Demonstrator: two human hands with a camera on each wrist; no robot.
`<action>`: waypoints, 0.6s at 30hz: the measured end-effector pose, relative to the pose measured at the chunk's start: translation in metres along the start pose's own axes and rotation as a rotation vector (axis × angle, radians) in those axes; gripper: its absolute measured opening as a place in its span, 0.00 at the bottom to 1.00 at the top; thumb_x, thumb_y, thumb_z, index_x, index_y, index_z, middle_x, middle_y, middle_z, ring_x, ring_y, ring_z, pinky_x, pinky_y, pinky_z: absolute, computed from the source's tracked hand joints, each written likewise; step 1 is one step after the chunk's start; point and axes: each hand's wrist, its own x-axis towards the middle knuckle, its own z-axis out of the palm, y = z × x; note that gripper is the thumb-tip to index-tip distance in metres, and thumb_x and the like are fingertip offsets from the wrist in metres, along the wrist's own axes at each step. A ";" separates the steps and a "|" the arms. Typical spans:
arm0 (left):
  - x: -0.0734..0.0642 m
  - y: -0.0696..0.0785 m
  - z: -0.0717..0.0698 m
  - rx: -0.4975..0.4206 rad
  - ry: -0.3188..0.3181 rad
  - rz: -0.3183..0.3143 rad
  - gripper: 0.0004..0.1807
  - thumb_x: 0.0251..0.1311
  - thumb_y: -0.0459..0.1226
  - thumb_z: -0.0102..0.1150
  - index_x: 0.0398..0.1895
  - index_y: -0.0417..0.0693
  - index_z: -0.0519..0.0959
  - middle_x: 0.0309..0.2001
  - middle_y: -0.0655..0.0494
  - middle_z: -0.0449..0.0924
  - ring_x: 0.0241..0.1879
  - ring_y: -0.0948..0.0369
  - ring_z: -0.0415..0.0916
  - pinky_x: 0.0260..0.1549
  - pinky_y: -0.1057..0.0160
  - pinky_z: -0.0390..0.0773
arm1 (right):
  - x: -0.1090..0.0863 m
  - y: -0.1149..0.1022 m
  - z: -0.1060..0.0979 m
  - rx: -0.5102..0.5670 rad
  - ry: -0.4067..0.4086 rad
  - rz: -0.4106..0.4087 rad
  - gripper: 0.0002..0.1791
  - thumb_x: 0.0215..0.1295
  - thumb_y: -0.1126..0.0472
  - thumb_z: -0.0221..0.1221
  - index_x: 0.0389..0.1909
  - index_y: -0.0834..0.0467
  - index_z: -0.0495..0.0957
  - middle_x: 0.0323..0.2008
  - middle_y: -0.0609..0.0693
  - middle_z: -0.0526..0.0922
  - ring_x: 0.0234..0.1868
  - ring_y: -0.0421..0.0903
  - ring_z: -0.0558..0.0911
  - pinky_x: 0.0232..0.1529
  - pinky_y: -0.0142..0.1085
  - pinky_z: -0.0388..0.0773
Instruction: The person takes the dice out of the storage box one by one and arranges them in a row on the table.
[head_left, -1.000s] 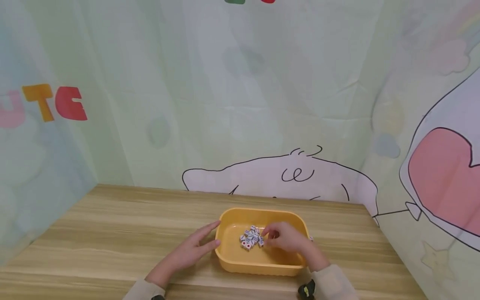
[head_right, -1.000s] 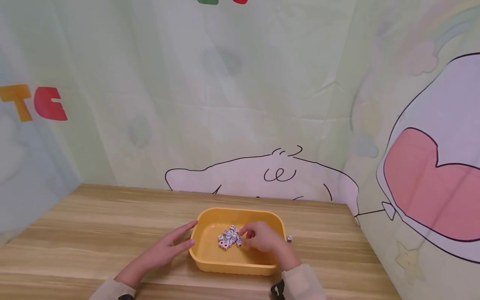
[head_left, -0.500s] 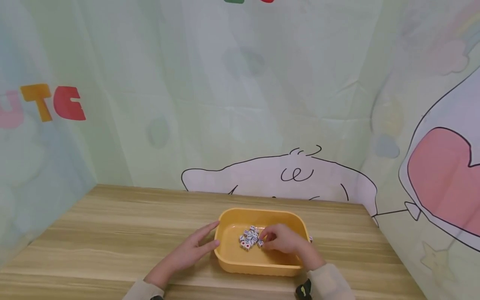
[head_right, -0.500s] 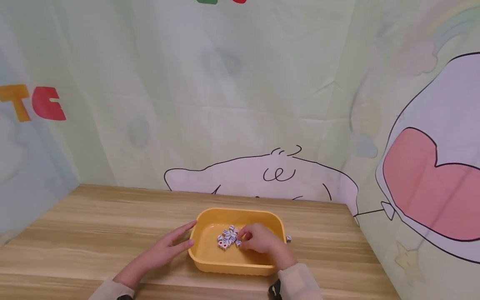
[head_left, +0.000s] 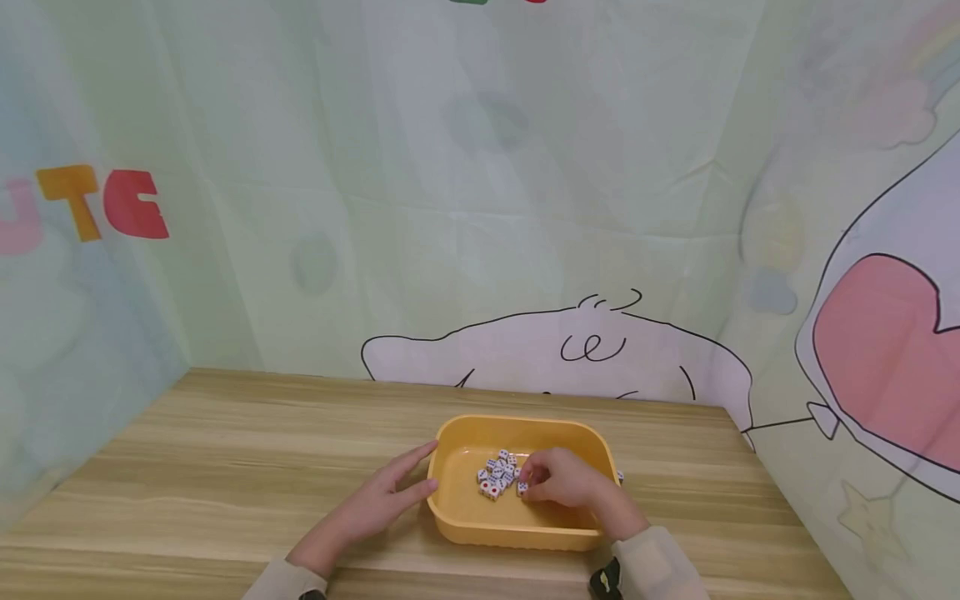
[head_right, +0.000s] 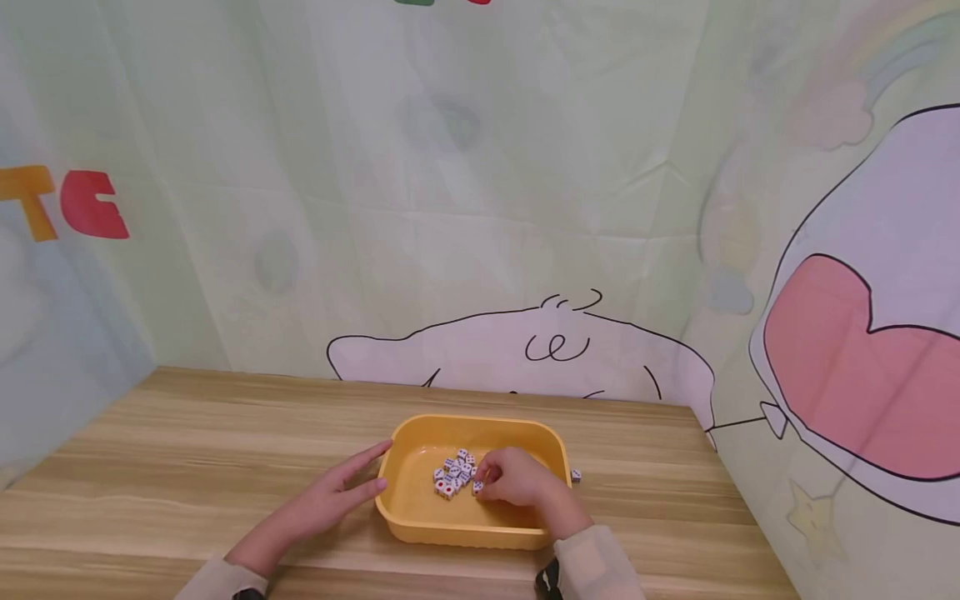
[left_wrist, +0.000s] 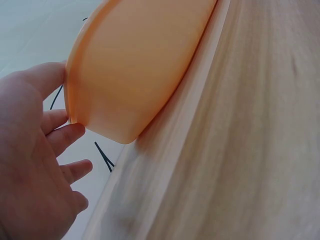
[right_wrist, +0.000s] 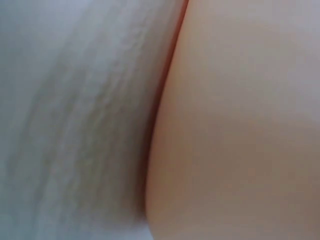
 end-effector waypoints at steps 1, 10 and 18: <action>0.000 0.000 0.000 0.002 0.001 -0.005 0.34 0.66 0.49 0.55 0.73 0.54 0.60 0.73 0.46 0.56 0.72 0.42 0.51 0.68 0.35 0.50 | 0.000 -0.001 0.000 -0.001 -0.001 0.007 0.07 0.53 0.67 0.68 0.31 0.63 0.79 0.23 0.43 0.77 0.25 0.36 0.71 0.26 0.26 0.69; -0.001 0.002 -0.001 0.007 0.010 -0.020 0.34 0.66 0.49 0.56 0.73 0.55 0.60 0.73 0.46 0.56 0.72 0.42 0.50 0.67 0.35 0.50 | 0.001 -0.001 0.001 -0.029 -0.006 0.037 0.06 0.54 0.65 0.68 0.30 0.61 0.80 0.24 0.43 0.76 0.26 0.39 0.71 0.26 0.27 0.69; 0.000 0.003 -0.001 -0.002 -0.004 -0.001 0.34 0.66 0.49 0.56 0.73 0.55 0.60 0.73 0.45 0.56 0.72 0.41 0.50 0.67 0.35 0.50 | -0.003 0.000 -0.006 -0.002 0.027 0.003 0.06 0.55 0.65 0.66 0.33 0.62 0.80 0.24 0.43 0.77 0.26 0.36 0.72 0.27 0.27 0.71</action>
